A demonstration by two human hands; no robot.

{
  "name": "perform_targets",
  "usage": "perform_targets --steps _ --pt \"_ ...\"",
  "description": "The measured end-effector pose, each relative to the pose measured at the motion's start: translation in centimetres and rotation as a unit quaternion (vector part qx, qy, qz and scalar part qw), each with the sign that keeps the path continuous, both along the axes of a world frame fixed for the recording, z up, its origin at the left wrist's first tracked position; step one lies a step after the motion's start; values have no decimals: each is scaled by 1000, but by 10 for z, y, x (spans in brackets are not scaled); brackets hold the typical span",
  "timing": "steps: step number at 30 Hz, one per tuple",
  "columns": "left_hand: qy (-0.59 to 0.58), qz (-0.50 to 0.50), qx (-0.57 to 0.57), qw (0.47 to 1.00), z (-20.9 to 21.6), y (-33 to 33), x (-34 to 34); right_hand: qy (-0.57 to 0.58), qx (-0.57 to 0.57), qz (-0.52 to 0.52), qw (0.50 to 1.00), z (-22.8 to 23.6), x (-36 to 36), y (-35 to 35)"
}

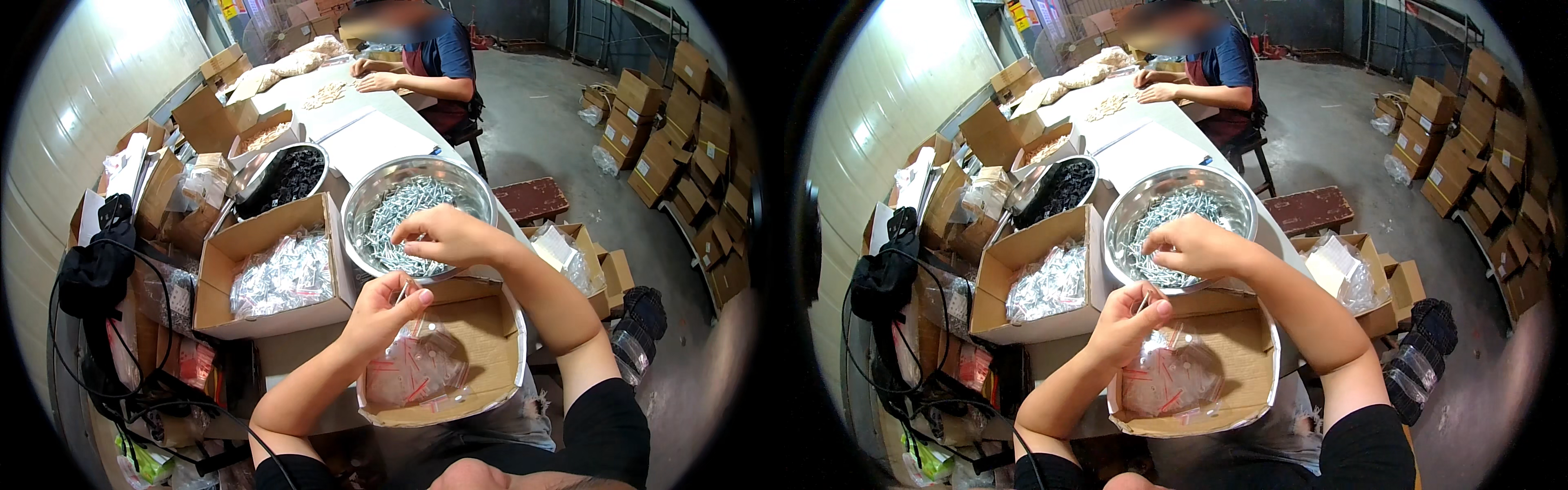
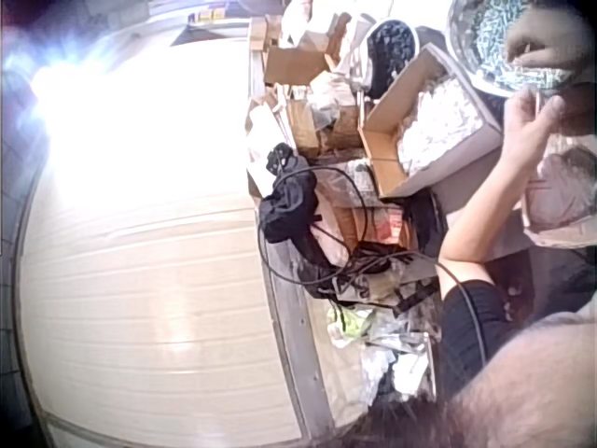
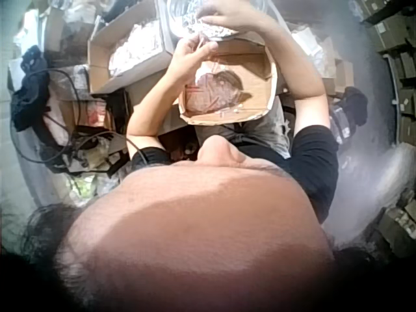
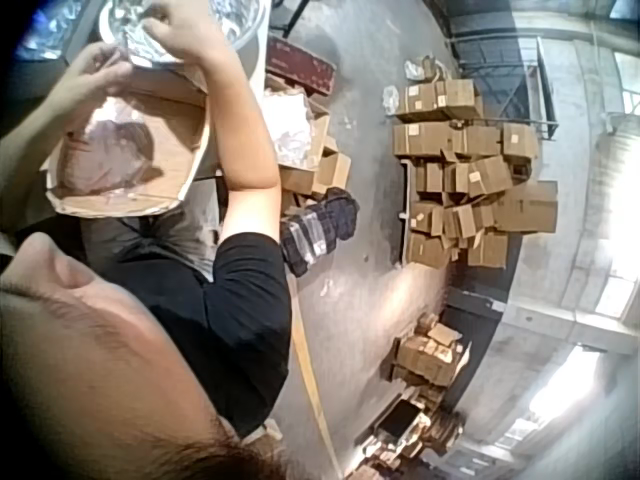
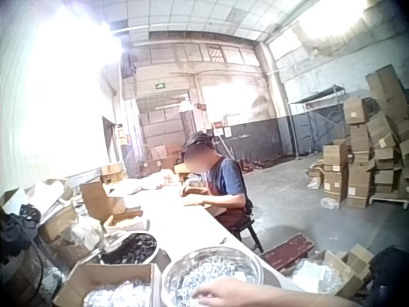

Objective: The person picks small metal screws from a large stainless steel bowl and places them one by one into small clear plastic bags. The filled bags are then placed into a cardboard box. The task is performed by hand in a repetitive manner.

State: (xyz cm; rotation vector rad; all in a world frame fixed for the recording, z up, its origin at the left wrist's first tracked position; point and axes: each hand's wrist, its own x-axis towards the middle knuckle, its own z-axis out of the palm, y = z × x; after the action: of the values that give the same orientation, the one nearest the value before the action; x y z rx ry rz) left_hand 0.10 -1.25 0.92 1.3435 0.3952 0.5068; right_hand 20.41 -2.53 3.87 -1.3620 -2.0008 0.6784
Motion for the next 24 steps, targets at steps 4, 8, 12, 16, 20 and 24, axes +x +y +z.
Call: perform_targets --steps 4,8,12,16,20,24 --pt "-6 -15 -2 1000 1 0 0 -139 -23 45 989 -44 7 12" --pt "-100 -33 -173 979 -10 8 0 -160 -71 87 981 -28 8 15" --pt "-131 -39 -241 961 -12 11 0 -141 -97 70 983 -18 4 11" --pt "-65 15 -184 981 -6 8 3 -162 -65 27 984 -17 2 7" --pt "-92 -10 -160 983 -17 13 -1 -153 -133 54 978 -8 5 8" --pt "-126 -7 -181 975 -17 11 2 -129 -153 68 977 -5 14 7"
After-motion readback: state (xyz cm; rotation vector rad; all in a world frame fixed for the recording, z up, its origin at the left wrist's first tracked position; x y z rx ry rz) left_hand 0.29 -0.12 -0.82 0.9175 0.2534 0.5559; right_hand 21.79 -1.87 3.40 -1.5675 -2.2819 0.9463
